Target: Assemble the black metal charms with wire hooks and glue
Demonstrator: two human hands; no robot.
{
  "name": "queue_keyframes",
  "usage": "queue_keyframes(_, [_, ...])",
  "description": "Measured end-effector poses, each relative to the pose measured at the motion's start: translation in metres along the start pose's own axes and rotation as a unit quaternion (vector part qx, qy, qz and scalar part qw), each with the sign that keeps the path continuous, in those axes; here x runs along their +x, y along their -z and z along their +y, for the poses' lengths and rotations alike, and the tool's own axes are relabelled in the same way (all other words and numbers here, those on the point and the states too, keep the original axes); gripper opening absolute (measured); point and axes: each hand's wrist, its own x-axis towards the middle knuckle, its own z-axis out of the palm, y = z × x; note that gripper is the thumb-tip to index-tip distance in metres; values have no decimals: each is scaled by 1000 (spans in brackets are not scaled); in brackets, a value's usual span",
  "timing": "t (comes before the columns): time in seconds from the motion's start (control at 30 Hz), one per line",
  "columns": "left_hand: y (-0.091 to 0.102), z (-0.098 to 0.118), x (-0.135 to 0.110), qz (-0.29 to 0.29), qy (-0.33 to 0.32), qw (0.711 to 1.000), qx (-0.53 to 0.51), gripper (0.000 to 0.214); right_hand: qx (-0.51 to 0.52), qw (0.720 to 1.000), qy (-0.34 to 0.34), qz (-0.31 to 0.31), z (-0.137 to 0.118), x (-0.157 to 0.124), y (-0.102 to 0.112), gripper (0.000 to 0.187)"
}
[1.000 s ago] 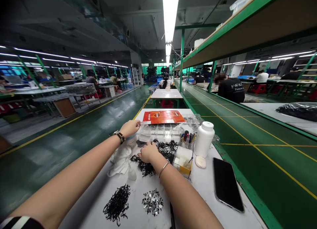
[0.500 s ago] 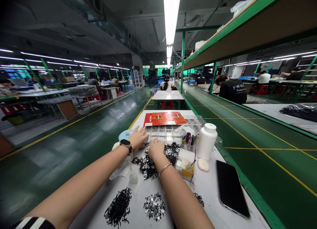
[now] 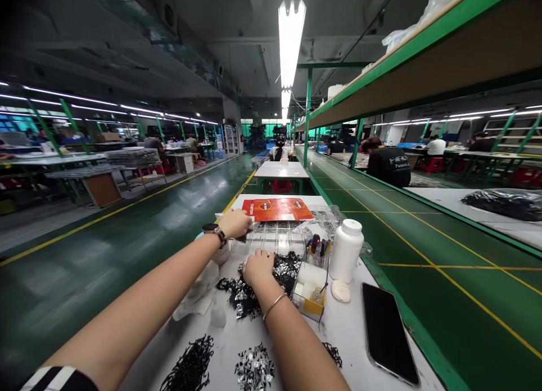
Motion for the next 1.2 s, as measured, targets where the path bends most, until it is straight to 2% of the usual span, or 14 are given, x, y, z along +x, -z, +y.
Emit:
queue_keyframes(0.1, [7,-7,11,29,43,999,-4,31,-3,1000,0,-4,0,-2,1,33])
queue_keyframes(0.23, [-5,1,7,54,50,997,-9,35,-5,1000,3,1,2,-5,6,32])
queue_keyframes(0.4, [-32,15,-3,-10,-6,1000,-24,29,2,1000,7,20,1,-3,6,35])
queue_keyframes(0.53, [-42,15,-4,-53,-19,998,-26,29,11,1000,10,14,-1,-1,0,35])
queue_keyframes(0.73, [-43,11,0,-68,-34,996,-37,27,12,1000,10,12,1,-2,-3,35])
queue_keyframes(0.97, [-61,7,7,-84,-31,995,-42,30,17,1000,17,-1,1,1,-3,35])
queue_keyframes(1.2, [-73,3,-6,-65,-51,996,-46,30,34,998,43,-9,2,-3,-8,33])
